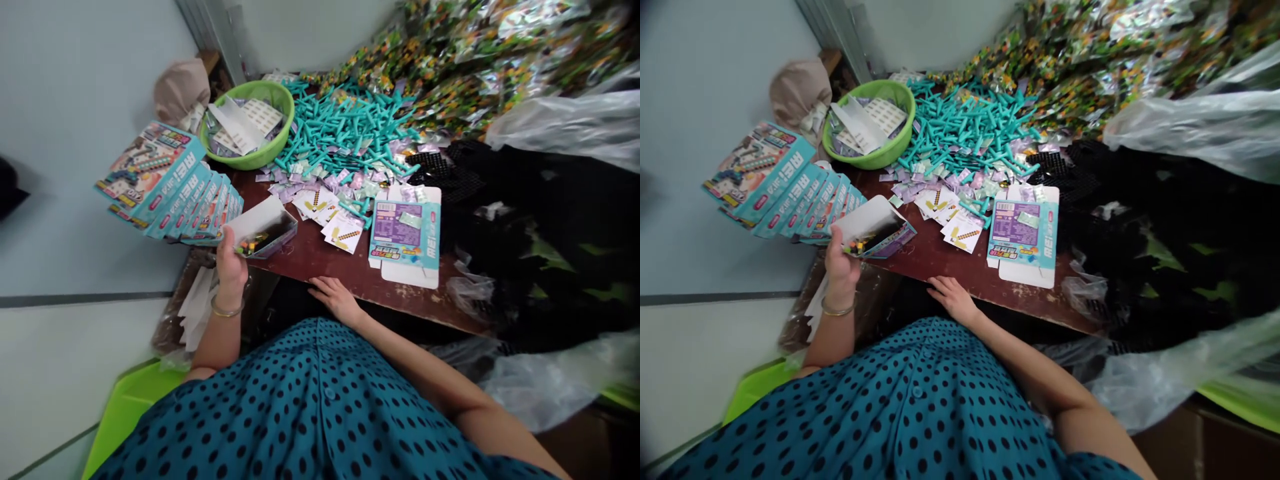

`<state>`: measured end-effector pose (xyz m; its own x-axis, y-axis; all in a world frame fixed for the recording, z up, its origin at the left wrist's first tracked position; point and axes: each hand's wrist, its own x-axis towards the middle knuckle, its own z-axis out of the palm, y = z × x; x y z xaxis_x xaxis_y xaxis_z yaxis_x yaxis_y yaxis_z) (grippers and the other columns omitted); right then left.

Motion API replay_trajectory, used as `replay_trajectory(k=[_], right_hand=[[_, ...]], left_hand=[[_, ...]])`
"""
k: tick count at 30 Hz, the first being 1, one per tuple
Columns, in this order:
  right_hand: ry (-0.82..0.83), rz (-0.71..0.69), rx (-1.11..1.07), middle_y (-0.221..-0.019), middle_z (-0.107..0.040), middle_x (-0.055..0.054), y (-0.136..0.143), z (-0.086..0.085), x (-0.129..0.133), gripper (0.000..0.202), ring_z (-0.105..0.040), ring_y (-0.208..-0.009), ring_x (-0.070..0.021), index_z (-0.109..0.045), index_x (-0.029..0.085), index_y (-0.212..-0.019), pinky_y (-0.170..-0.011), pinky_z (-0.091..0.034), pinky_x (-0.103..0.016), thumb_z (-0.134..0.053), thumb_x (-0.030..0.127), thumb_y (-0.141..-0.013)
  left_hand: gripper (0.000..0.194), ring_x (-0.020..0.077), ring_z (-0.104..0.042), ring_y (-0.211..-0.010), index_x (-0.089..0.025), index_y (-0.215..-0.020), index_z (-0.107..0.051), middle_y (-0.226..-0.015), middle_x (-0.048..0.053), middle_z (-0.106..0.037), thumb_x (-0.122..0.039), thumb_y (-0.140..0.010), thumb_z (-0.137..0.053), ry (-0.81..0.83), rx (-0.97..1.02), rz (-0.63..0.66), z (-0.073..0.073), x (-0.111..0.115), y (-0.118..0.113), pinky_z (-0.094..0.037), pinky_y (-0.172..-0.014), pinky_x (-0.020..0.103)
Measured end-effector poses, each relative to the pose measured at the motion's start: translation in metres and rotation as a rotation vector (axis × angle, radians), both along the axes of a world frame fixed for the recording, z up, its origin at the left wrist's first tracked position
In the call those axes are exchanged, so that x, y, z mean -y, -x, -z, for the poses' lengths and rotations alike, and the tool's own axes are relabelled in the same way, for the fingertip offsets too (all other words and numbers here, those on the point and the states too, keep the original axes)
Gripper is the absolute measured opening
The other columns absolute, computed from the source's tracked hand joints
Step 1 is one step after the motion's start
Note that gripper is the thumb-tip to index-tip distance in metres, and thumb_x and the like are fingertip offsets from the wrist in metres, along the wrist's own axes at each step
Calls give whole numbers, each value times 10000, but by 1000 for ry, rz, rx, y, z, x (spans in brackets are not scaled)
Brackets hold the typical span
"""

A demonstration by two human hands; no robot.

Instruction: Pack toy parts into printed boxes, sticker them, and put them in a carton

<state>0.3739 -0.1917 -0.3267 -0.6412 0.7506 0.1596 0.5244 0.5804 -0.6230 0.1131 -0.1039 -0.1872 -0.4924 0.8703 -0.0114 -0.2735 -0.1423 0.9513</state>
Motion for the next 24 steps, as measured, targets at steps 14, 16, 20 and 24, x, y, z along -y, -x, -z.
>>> replay_trajectory(k=[14, 16, 20, 24], right_hand=[[-967, 326, -641, -927, -736, -17, -36, -204, -55, 509, -700, -869, -218, -640, 416, -1391, -788, -620, -368, -716, 240, -920], [-747, 181, -480, -1037, -746, -32, -23, -202, -65, 458, -694, -976, -230, -628, 403, -1408, -879, -612, -386, -653, 265, -972], [-301, -16, -329, -1226, -714, -77, 7, -177, -80, 355, -650, -1130, -264, -664, 319, -1368, -1006, -568, -470, -532, 371, -1043], [-294, 74, -245, -1327, -673, -118, 27, -178, -70, 422, -571, -1252, -340, -711, 252, -1286, -1097, -473, -559, -673, 500, -947]], left_hand=[[552, 188, -737, -707, -140, -796, -753, -757, 53, -779, -682, -702, -803, 193, 3, 180, 2, 30, -40, -551, -662, 266], [553, 168, -706, -648, -141, -792, -756, -737, 45, -770, -684, -701, -802, 207, 14, 224, 2, 33, -47, -535, -633, 263], [549, 150, -678, -622, -144, -823, -758, -738, 32, -760, -686, -739, -773, 180, 40, 228, 2, 34, -53, -521, -622, 260], [470, 136, -656, -629, -147, -752, -734, -687, 11, -721, -614, -797, -766, 192, 21, 223, 0, 35, -56, -506, -618, 247]])
